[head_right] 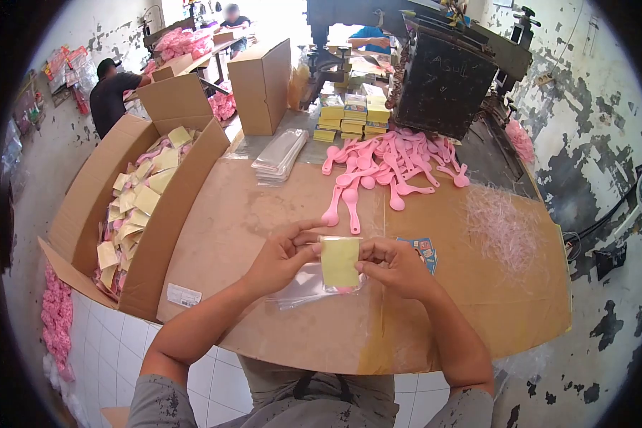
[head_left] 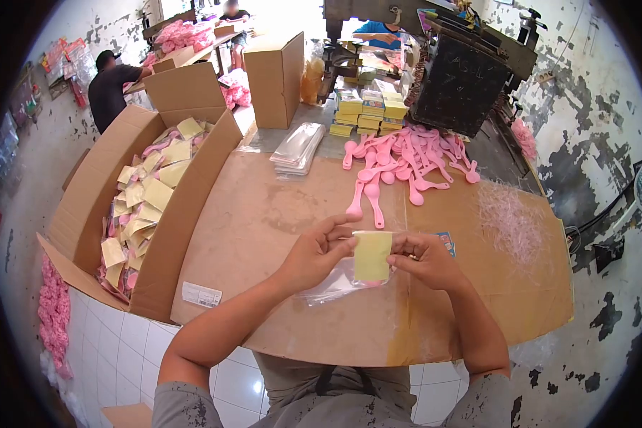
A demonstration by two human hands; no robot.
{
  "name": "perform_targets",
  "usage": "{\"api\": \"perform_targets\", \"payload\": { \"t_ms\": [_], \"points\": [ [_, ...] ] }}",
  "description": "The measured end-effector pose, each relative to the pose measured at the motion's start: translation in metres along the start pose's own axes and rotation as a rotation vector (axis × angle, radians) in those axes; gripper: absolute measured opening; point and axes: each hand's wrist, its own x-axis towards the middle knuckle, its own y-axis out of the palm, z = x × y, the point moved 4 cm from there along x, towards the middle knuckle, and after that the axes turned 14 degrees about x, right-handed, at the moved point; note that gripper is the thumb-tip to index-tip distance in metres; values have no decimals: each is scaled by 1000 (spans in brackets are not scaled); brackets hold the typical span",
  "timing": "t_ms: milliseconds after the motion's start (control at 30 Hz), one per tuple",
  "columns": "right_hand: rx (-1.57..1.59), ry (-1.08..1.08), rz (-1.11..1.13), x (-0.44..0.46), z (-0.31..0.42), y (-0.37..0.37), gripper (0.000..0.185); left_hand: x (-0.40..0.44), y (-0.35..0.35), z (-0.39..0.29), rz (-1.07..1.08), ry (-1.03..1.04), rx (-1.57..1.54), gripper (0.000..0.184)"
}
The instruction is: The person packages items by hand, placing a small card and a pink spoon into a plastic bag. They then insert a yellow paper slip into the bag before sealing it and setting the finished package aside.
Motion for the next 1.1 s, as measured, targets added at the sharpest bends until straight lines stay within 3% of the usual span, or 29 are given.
{"api": "perform_targets", "payload": {
  "t_ms": [100, 200, 233, 300, 367, 467, 500, 533, 600, 700, 800, 900, 1033, 1100],
  "points": [
    [84, -77, -12, -1, 18, 7, 24, -5, 3, 7, 138, -4, 156, 37],
    [93, -123, -52, -6, 33, 3, 23, -7, -1, 1, 300, -180, 143, 34],
    [75, -130, -73, -7, 37, -2, 24, -5, -11, -8, 160, -178, 189, 36],
    [-296, -172, -180, -10, 53, -23, 26, -4, -31, -25, -119, -174, 276, 41],
    [-593, -187, -273, -21, 59, -46, 28, -2, -61, -25, -586, 291, -144, 50],
    [-896, -183, -340, -36, 51, -79, 31, 7, -78, -32, -592, 444, -352, 57],
    [-980, -182, -331, -42, 45, -87, 31, 7, -70, -21, -644, 382, -59, 56],
    [-1065, -181, -318, -46, 39, -92, 32, 8, -59, -11, -573, 313, 158, 55],
    [-949, -73, -285, -47, 30, -98, 31, 6, -39, 6, -416, 164, 584, 53],
    [-799, -69, -310, -46, 24, -100, 31, 0, -14, 15, -65, 266, 1146, 38],
    [-713, -110, -348, -47, 26, -104, 28, -2, -7, 11, 0, 287, 1174, 23],
    [-633, -50, -369, -48, 21, -115, 24, 3, -13, 21, 70, 101, 1033, 22],
    [-641, 0, -453, -49, 24, -112, 16, 3, -12, 16, 1, 80, 982, 16],
    [-719, -207, -431, -49, 24, -109, 14, 2, -12, 17, 19, 137, 1045, 16]
  ]
}}
